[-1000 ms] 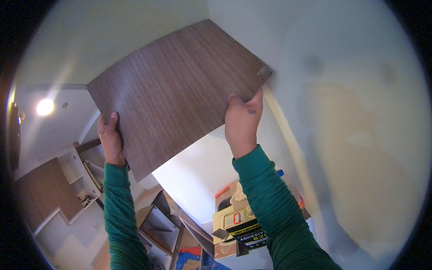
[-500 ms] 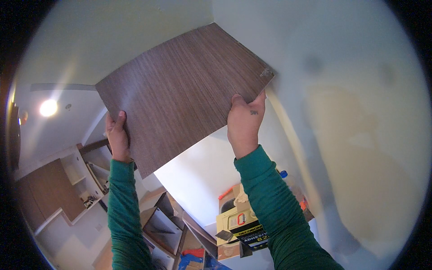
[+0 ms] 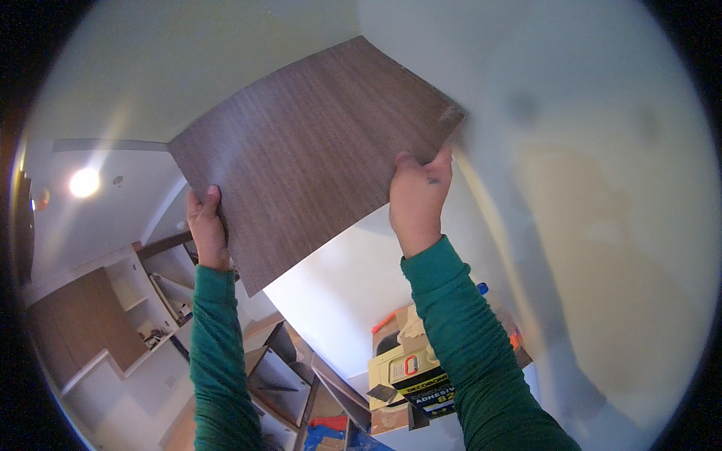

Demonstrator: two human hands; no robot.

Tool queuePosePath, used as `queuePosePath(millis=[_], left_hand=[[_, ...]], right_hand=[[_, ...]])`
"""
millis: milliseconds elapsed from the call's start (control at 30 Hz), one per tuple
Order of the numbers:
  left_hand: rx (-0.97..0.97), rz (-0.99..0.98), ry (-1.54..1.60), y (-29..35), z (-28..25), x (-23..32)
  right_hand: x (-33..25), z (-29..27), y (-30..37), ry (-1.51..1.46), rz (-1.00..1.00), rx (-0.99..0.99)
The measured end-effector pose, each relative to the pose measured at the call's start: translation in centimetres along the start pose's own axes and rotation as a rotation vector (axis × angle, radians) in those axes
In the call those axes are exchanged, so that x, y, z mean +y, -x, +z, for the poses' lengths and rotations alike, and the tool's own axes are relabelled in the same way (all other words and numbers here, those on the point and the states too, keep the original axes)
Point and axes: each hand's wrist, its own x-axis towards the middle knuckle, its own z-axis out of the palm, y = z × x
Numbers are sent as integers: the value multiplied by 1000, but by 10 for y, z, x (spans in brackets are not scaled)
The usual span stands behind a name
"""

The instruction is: The person positions and presses a wooden cabinet panel onto a wall-mounted cabinet frame, aligning it with existing panels. They then walk to a workbench, pick up a hammer, and return to the cabinet to tap the panel into place.

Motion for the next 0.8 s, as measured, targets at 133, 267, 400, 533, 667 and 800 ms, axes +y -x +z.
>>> queuePosePath(millis=[133, 267, 400, 533, 667, 800], left_hand=[[-23, 29, 57, -2, -3, -4], [2, 29, 6, 2, 4, 1], [9, 26, -11, 1, 3, 1], [-6, 94, -30, 2, 3, 1], [9, 89, -31, 2, 5, 3], [21, 63, -46, 1, 1, 3]], right_hand=[[-6, 5, 3, 17, -3, 15], [-4, 8, 4, -57, -21, 54], [5, 6, 4, -68, 23, 94], [18, 3, 5, -97, 11, 89], [31, 0, 4, -286, 63, 90], [20, 5, 8, -459, 235, 133]])
